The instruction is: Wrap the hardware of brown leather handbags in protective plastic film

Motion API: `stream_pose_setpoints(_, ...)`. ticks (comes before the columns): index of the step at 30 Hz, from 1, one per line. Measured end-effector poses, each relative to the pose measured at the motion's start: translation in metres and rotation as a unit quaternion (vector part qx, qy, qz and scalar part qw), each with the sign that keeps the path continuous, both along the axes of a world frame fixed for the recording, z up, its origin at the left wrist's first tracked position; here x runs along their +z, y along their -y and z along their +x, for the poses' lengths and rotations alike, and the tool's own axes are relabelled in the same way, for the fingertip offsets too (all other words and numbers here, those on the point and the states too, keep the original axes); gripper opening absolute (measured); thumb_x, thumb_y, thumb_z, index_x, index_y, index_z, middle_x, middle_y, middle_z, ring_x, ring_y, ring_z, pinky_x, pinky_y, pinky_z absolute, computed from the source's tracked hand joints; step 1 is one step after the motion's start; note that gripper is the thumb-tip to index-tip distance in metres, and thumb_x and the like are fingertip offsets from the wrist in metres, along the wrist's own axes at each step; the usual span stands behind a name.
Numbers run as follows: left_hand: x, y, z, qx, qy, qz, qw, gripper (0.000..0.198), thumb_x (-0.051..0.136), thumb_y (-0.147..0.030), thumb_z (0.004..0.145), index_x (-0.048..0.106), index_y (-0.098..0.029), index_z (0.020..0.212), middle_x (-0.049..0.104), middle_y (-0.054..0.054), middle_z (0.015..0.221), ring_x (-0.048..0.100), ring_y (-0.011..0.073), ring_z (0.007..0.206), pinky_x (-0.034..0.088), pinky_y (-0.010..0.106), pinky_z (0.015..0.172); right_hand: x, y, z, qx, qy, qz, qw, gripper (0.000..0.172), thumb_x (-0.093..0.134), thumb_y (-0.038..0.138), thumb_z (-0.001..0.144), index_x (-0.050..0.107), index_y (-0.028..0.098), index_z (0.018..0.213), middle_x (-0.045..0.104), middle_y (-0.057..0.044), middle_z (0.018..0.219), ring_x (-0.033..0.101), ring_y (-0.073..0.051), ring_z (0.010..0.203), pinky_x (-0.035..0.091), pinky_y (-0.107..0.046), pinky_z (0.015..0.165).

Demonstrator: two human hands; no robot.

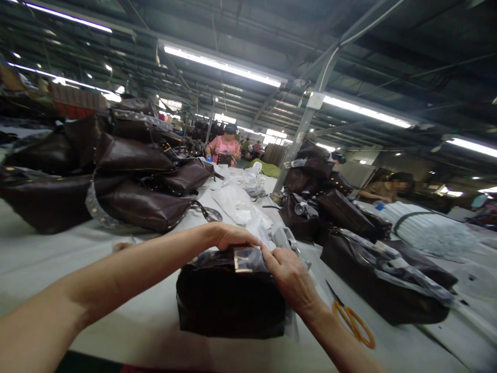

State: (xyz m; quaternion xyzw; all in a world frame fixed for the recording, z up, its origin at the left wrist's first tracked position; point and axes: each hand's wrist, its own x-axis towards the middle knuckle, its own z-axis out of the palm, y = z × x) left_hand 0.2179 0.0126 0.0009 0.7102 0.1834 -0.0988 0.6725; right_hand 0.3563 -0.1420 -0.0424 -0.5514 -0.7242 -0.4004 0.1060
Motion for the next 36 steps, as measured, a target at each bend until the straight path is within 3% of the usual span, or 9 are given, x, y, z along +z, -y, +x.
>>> stream_pose_setpoints(4, 0.007, 0.006, -0.008, -0.025, -0.024, 0.005, 0.999, 0.027, 0.075, -0.041, 0.062, 0.065, -0.018, 0.072, 0.065, -0.002, 0.063, 0.059, 0.0151, 0.063, 0.048, 0.026, 0.061, -0.001, -0.001, -0.002, 0.000, -0.015, -0.023, 1.000, 0.030, 0.038, 0.014, 0.095, 0.059, 0.013, 0.116, 0.056, -0.006, 0.075, 0.050, -0.019, 0.068, 0.041, -0.032, 0.064)
stream_pose_setpoints(8, 0.007, 0.008, -0.008, 0.008, -0.042, -0.010, 0.999, 0.026, 0.078, -0.035, 0.057, 0.066, -0.017, 0.071, 0.066, -0.003, 0.064, 0.058, 0.0138, 0.061, 0.046, 0.023, 0.058, 0.002, -0.005, -0.002, -0.021, -0.012, -0.060, 0.998, 0.033, 0.039, 0.012, 0.093, 0.057, 0.010, 0.120, 0.061, -0.008, 0.081, 0.054, -0.021, 0.074, 0.044, -0.034, 0.070)
stream_pose_setpoints(11, 0.007, 0.003, -0.005, 0.038, -0.063, -0.036, 0.997, 0.028, 0.077, -0.036, 0.056, 0.066, -0.016, 0.073, 0.068, -0.001, 0.064, 0.060, 0.0166, 0.061, 0.048, 0.026, 0.058, 0.014, -0.003, 0.002, -0.013, -0.060, -0.114, 0.992, 0.046, 0.040, 0.007, 0.086, 0.048, 0.007, 0.132, 0.064, -0.014, 0.099, 0.058, -0.023, 0.089, 0.045, -0.037, 0.082)
stream_pose_setpoints(14, 0.010, -0.006, -0.005, 0.060, -0.072, -0.054, 0.994, 0.030, 0.078, -0.035, 0.056, 0.066, -0.015, 0.075, 0.069, 0.001, 0.063, 0.061, 0.0176, 0.056, 0.050, 0.028, 0.056, 0.027, 0.011, 0.009, -0.007, -0.131, -0.115, 0.985, 0.063, 0.043, 0.009, 0.082, 0.032, 0.009, 0.145, 0.052, -0.018, 0.132, 0.045, -0.029, 0.124, 0.030, -0.048, 0.105)
stream_pose_setpoints(17, 0.015, -0.015, -0.008, 0.070, -0.086, -0.072, 0.991, 0.030, 0.078, -0.035, 0.057, 0.065, -0.014, 0.074, 0.068, 0.001, 0.059, 0.060, 0.0173, 0.049, 0.051, 0.028, 0.053, 0.028, 0.033, 0.015, -0.054, -0.236, -0.072, 0.968, 0.063, 0.047, 0.027, 0.088, 0.027, 0.019, 0.148, 0.036, -0.015, 0.148, 0.028, -0.031, 0.138, 0.022, -0.055, 0.111)
stream_pose_setpoints(20, 0.018, -0.020, -0.012, 0.092, -0.096, -0.084, 0.988, 0.031, 0.079, -0.035, 0.057, 0.065, -0.013, 0.073, 0.068, 0.001, 0.057, 0.060, 0.0166, 0.047, 0.051, 0.026, 0.050, 0.010, 0.052, 0.019, -0.070, -0.366, -0.094, 0.923, 0.067, 0.049, 0.042, 0.089, 0.024, 0.023, 0.148, 0.030, -0.012, 0.152, 0.029, -0.029, 0.139, 0.030, -0.050, 0.111)
stream_pose_setpoints(27, 0.013, -0.016, -0.009, 0.152, -0.083, -0.062, 0.983, 0.019, 0.073, -0.031, 0.065, 0.065, -0.014, 0.066, 0.068, 0.002, 0.056, 0.057, 0.0131, 0.044, 0.045, 0.021, 0.042, -0.037, 0.057, 0.015, 0.011, -0.545, -0.155, 0.824, 0.076, 0.052, 0.043, 0.088, 0.012, 0.027, 0.151, 0.017, -0.009, 0.158, 0.017, -0.026, 0.144, 0.026, -0.051, 0.114)
stream_pose_setpoints(31, 0.014, -0.011, -0.008, 0.172, -0.096, -0.026, 0.980, 0.017, 0.071, -0.031, 0.066, 0.065, -0.015, 0.061, 0.066, 0.001, 0.053, 0.054, 0.0126, 0.043, 0.042, 0.021, 0.040, -0.051, 0.061, 0.012, 0.009, -0.575, -0.138, 0.806, 0.067, 0.050, 0.041, 0.090, 0.022, 0.027, 0.149, 0.020, -0.010, 0.157, 0.017, -0.026, 0.144, 0.026, -0.054, 0.113)
stream_pose_setpoints(36, 0.020, -0.008, -0.007, 0.185, -0.092, -0.010, 0.978, 0.020, 0.073, -0.035, 0.060, 0.066, -0.017, 0.058, 0.068, 0.003, 0.056, 0.056, 0.0154, 0.046, 0.044, 0.024, 0.045, -0.087, 0.093, 0.012, -0.014, -0.586, -0.090, 0.805, 0.045, 0.048, 0.035, 0.091, 0.049, 0.026, 0.135, 0.044, -0.012, 0.145, 0.043, -0.026, 0.132, 0.051, -0.042, 0.096)
